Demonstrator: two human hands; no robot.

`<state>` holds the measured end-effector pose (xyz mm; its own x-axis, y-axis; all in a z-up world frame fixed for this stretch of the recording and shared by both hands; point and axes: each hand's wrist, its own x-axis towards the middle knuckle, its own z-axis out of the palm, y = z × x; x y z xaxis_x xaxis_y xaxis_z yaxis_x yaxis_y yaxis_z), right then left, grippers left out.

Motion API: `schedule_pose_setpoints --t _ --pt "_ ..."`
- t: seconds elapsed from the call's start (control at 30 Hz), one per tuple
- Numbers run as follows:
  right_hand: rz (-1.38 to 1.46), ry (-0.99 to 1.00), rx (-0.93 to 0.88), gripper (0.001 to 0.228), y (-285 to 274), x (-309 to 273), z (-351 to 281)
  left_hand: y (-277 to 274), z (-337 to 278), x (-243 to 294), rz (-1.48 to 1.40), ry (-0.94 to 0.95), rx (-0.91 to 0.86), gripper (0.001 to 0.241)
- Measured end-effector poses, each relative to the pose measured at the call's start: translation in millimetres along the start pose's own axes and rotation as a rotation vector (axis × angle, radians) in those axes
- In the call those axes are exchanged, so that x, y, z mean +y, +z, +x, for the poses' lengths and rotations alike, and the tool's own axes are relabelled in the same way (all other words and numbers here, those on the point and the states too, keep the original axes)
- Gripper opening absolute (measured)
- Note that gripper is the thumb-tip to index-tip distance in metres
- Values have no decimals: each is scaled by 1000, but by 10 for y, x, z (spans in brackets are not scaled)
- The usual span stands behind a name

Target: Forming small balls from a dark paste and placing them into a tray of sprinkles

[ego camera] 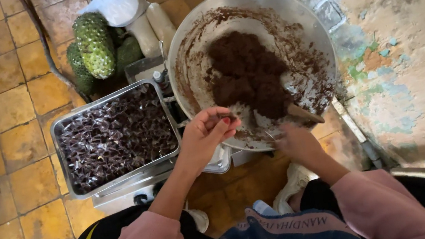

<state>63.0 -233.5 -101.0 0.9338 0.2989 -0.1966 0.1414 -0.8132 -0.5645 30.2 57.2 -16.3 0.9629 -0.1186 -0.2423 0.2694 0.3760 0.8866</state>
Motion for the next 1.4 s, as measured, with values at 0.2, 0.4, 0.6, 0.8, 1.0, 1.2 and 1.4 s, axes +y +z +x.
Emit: schedule_pose_setpoints --t 0.2,0.4,0.6,0.8,1.0,1.2,1.4 --pt "509 -202 135 27 -201 -1097 13 -149 -113 -25 -79 92 -35 22" --pt "940 -84 -62 22 -305 -1582 150 -225 -297 187 -21 82 -38 19" --pt "1090 -135 -207 2 -197 -1646 275 -328 -507 330 31 140 -79 21" --pt "1020 -153 -304 8 -212 -1849 301 -417 -698 465 195 215 -53 30" --pt "966 -217 -395 16 -306 -2107 262 -515 -769 432 299 275 -37 25" --pt "901 -294 -401 18 -397 -2116 301 -628 -754 382 -20 145 -76 39" --pt "883 -514 -320 15 -151 -2082 331 -686 -749 310 -29 108 -8 25"
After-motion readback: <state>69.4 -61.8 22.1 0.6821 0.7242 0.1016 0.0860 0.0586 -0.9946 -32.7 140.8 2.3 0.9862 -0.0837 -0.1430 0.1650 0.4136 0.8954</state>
